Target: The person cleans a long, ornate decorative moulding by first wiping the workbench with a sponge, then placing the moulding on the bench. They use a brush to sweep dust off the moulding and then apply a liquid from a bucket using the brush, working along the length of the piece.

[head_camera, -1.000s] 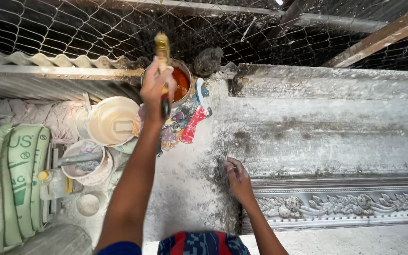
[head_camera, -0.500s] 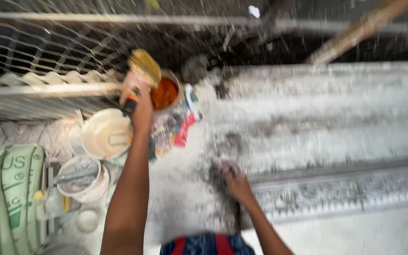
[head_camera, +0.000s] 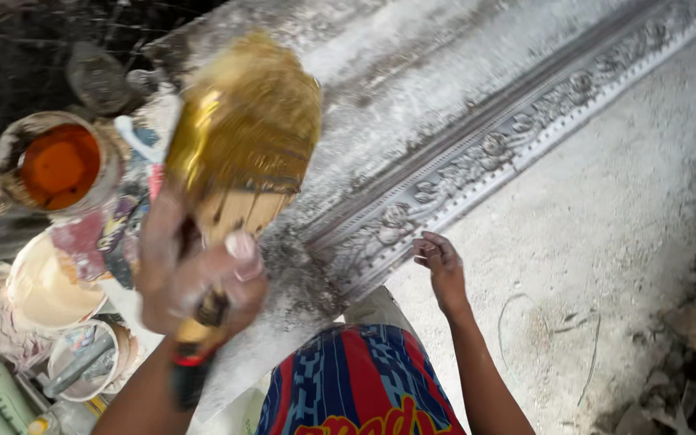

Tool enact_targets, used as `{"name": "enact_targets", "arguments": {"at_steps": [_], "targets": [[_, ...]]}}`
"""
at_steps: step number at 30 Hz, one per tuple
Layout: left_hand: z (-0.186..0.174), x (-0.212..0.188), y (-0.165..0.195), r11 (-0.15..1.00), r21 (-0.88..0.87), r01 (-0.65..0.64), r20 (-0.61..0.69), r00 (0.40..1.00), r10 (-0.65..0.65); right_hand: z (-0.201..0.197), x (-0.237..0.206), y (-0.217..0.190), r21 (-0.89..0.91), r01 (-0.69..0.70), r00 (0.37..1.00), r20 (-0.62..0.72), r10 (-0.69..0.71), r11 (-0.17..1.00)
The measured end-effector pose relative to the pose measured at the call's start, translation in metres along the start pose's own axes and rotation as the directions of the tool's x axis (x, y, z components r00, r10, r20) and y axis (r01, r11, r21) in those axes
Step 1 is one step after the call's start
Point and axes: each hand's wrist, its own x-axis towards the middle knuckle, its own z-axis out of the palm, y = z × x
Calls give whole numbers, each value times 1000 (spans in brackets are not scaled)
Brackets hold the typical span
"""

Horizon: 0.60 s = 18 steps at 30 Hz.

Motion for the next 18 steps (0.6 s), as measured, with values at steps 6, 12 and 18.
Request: {"name": "enact_targets", "arguments": {"at_steps": [6,12,18], "targets": [[136,29,-22,970,-244,-14,271,959,82,-108,0,3,102,15,991,-133,-1,995],[289,122,7,940,-327,-101,33,992,119,-232,52,13,122,-20,993,-111,33,992],[447,235,38,852,-62,-519,-136,851,508,-396,128,-31,-73,88,990,-103,-96,993]]}}
